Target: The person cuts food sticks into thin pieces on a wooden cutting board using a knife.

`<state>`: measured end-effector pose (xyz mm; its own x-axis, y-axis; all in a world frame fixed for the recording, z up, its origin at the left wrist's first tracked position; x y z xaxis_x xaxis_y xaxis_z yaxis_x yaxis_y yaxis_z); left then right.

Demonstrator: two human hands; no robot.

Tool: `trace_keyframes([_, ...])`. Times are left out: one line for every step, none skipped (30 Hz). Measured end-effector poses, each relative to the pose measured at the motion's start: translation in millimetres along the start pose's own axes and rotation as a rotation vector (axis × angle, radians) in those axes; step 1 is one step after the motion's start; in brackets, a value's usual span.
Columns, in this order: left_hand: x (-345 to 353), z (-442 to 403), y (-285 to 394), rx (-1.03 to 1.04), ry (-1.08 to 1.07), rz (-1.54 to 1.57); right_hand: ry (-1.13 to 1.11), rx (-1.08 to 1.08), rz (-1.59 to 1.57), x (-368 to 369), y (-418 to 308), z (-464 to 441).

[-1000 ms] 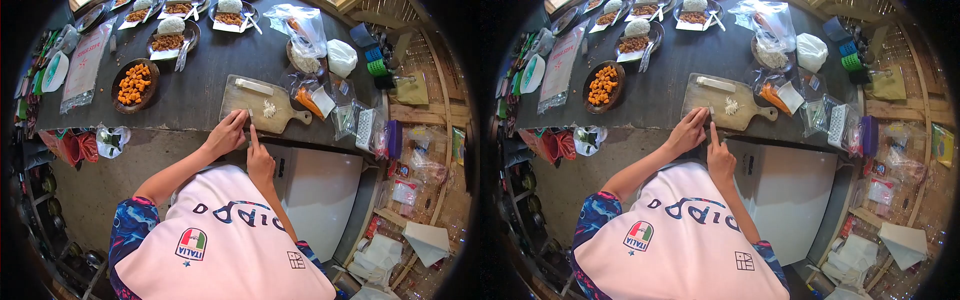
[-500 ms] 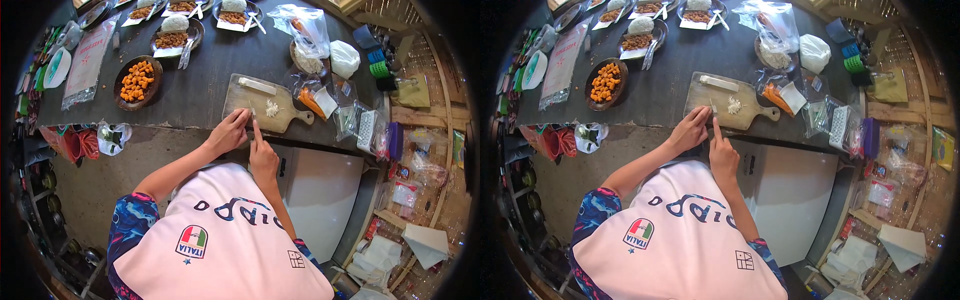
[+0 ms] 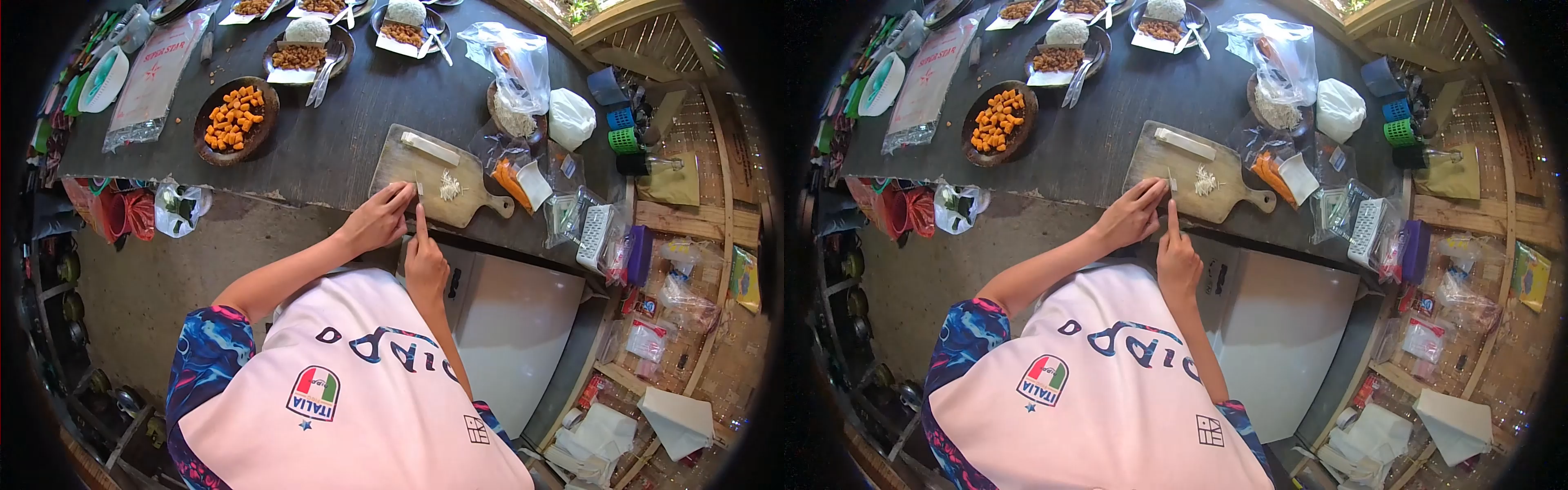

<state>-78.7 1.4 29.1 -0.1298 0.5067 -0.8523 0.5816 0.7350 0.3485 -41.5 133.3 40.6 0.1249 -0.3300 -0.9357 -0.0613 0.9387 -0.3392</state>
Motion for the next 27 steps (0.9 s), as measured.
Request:
trace_keyframes([0,0,0,0.005,-0.016,-0.002,0.038,-0.025,-0.002,2,0,-1])
trace_keyframes([0,1,0,0.013,-0.031,-0.007,0.028,-0.020,0.000,3,4,3])
trace_keyframes([1,1,0,0.010,-0.024,0.000,0.025,-0.021,0.000,-5,0,2])
trace_keyframes([2,1,0,0.008,-0.012,0.002,0.027,-0.026,0.000,-9,-3,-1])
trace_keyframes([2,1,-2,0.005,0.000,0.005,0.002,-0.008,-0.006,-9,-3,0])
trace_keyframes([1,0,-2,0.003,0.008,0.002,-0.027,0.014,-0.009,-8,-2,8])
trace_keyframes([2,0,-2,0.001,0.014,0.004,-0.059,0.041,-0.012,-6,0,12])
trace_keyframes([3,1,-2,0.001,0.015,0.009,-0.055,0.044,-0.005,-5,0,11])
trace_keyframes([2,1,-1,0.012,0.009,-0.009,-0.025,0.021,0.001,-2,0,7])
trace_keyframes([-1,0,0,0.024,0.000,-0.024,0.005,0.000,0.007,4,2,1])
trace_keyframes([-2,0,1,0.037,-0.008,-0.039,0.036,-0.020,0.013,6,4,-2])
trace_keyframes([-3,0,1,0.018,0.006,0.001,0.041,-0.022,-0.003,3,2,-5])
trace_keyframes([-2,0,0,0.008,0.006,0.023,0.011,-0.004,-0.004,-1,1,-2])
trace_keyframes([2,1,-1,-0.003,0.009,0.041,-0.018,0.011,-0.007,-5,-1,4])
trace_keyframes([2,0,-2,-0.016,0.012,0.061,-0.049,0.024,-0.008,-7,-1,5])
trace_keyframes([3,0,-2,-0.009,0.010,0.045,-0.040,0.027,-0.015,-7,-2,3])
trace_keyframes([6,1,-3,0.001,0.011,0.029,-0.040,0.034,-0.020,-5,-2,4])
trace_keyframes([0,-1,-2,0.008,0.007,0.018,-0.046,0.044,-0.023,-3,0,10])
trace_keyframes([-2,-1,0,0.014,0.001,0.010,-0.019,0.027,-0.025,-1,1,9])
trace_keyframes([0,1,1,0.012,-0.008,0.010,0.011,0.010,-0.028,2,2,2])
trace_keyframes([1,1,1,0.012,-0.014,0.005,0.046,-0.011,-0.032,3,1,-3])
trace_keyframes([0,0,-1,0.012,-0.014,-0.008,0.072,-0.030,-0.041,-1,0,-4])
trace_keyframes([0,1,-2,0.002,-0.012,0.011,0.048,-0.017,-0.042,-2,-1,-3])
trace_keyframes([2,2,-3,-0.007,-0.008,0.028,0.025,-0.008,-0.044,-4,0,3])
trace_keyframes([3,2,-4,-0.018,-0.004,0.048,0.000,0.003,-0.043,-5,0,7])
trace_keyframes([4,3,-4,-0.015,0.008,0.047,-0.052,0.044,-0.049,-3,1,10])
trace_keyframes([0,1,-3,-0.003,0.025,0.019,-0.021,0.024,-0.053,-2,-1,8])
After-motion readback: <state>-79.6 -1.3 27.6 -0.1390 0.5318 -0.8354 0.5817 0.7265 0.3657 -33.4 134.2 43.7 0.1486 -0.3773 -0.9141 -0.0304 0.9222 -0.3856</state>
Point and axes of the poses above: each hand's wrist, its own z-axis away from the middle knuckle, its own x-axis out of the palm, y = z × x, the point moved 6 cm from there along -z, towards the middle knuckle, and after that the axes turned 2 degrees about z, right-handed, at the moved point
